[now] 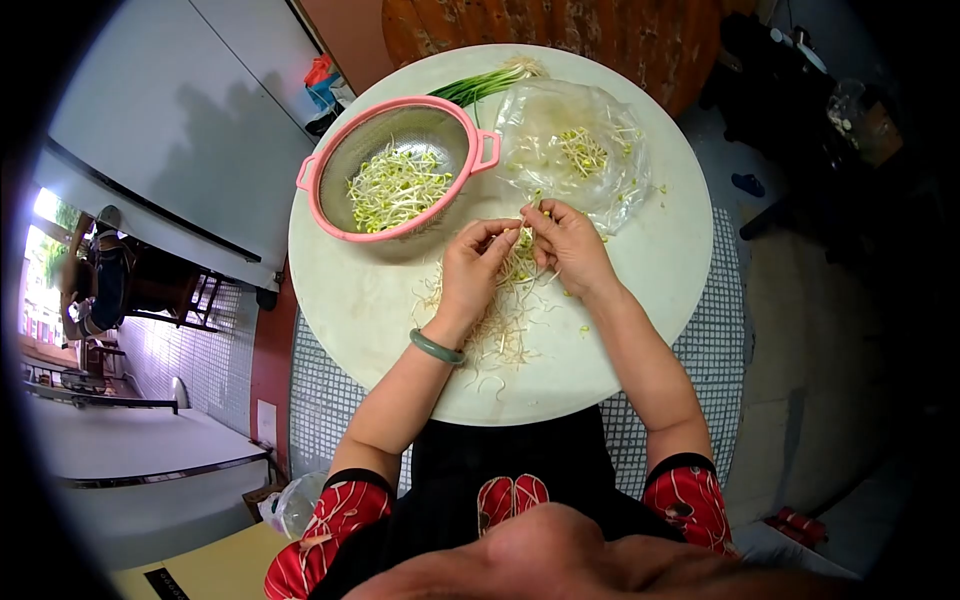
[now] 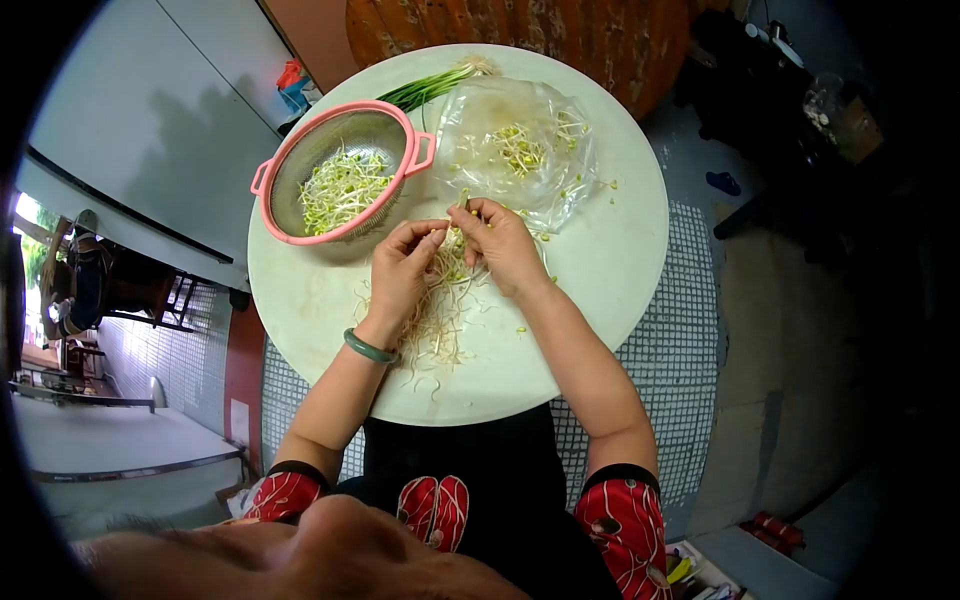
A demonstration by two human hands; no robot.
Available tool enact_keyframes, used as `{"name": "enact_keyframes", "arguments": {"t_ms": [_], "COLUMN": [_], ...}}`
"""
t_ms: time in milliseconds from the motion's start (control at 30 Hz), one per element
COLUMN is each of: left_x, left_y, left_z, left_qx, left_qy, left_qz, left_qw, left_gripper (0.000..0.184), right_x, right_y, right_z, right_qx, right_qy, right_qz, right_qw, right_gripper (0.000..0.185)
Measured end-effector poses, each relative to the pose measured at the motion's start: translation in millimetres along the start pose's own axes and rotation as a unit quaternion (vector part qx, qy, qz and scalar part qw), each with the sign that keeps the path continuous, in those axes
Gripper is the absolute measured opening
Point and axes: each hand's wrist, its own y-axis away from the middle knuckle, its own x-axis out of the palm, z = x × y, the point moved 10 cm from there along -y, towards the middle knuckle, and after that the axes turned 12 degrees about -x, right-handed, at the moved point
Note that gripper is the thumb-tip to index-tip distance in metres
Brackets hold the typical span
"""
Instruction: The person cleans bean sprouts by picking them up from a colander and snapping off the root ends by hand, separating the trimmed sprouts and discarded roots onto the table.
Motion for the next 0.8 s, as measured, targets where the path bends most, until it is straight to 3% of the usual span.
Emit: {"name": "enact_keyframes", "arguments": {"t_ms": [67,167,367,567,800], "left_x": [3,4,12,21,24], "left_y": [0,0,-1,2,1], "left_z": [10,15,15,27,30], "left_qx": [-0.084,-0.12,-0.126,-0.222,-0.232], "left_qy": [0.091,0.193,0.057,0.23,0.247], "left_qz": [0.028,0.043,0.094,0.127,0.136], "left_qw": [0.992,0.973,0.986,0.939,0.931], "left_gripper": [0.023,0.024,0.023,0.015,0.016], "right_x": [-3,-1,4,-1,-1], "right_y": [-2,-1,-1,-2,-1], "right_z": [4,12,16,16,9], "right_qx": [-0.001,0.004,0.008,-0.036,-0.017], "right_qy": [-0.046,-0.099,-0.14,-0.007,0.044], "right_qz": [-0.017,-0.019,-0.004,0.005,0.011], "right_qw": [0.999,0.995,0.99,0.999,0.999], "right_gripper": [0.019,0.019,0.021,0.022,0.021]}}
